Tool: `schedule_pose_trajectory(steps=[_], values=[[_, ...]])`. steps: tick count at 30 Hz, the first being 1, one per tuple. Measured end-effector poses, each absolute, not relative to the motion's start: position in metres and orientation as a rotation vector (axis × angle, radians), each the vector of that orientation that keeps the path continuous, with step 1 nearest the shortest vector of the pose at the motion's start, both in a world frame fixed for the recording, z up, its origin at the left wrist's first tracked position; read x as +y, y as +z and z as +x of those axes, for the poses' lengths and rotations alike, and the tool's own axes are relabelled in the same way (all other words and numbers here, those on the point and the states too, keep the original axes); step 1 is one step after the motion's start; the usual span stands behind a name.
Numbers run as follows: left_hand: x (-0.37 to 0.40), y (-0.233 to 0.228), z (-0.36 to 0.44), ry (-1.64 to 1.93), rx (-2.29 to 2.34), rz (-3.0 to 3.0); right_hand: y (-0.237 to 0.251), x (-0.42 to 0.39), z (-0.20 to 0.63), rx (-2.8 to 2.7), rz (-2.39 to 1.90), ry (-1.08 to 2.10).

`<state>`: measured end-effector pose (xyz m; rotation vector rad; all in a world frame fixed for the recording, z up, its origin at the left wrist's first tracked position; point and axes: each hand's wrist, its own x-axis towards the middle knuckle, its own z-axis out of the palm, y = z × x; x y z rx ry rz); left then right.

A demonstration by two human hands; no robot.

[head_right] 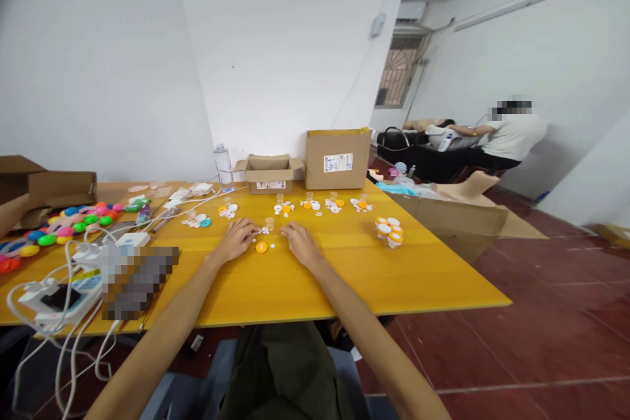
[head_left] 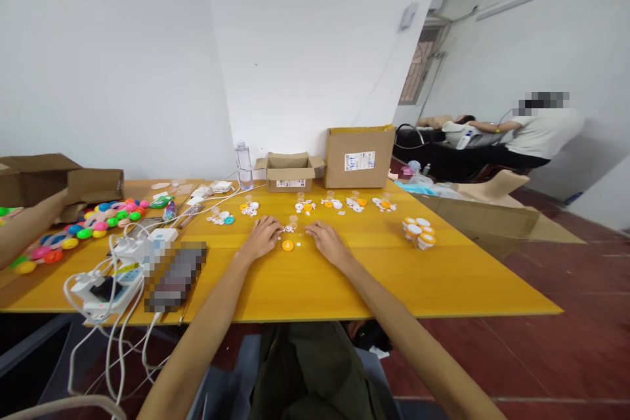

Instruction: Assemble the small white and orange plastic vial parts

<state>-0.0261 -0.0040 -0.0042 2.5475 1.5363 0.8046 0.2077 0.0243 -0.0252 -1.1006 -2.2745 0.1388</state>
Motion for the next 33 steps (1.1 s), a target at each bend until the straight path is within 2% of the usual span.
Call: schedule_pose_trajectory(steps=[9,22,33], values=[[-0.0044,-0.0007,-0.0248,0.833,1.576,2.545,-0.0251,0.0219,0.2052,-2.352,-1.045,0.111],[-0.0004,-0.0065,-0.0275,0.816,1.575,2.559,-0.0201,0.0148,0.2002,-2.286,-1.249,0.114],[-0.0041,0.0003,-0.0255,0.869,1.526,2.557,-0.0274,0.0186,0.2017,-2.274,-1.215,-0.035]])
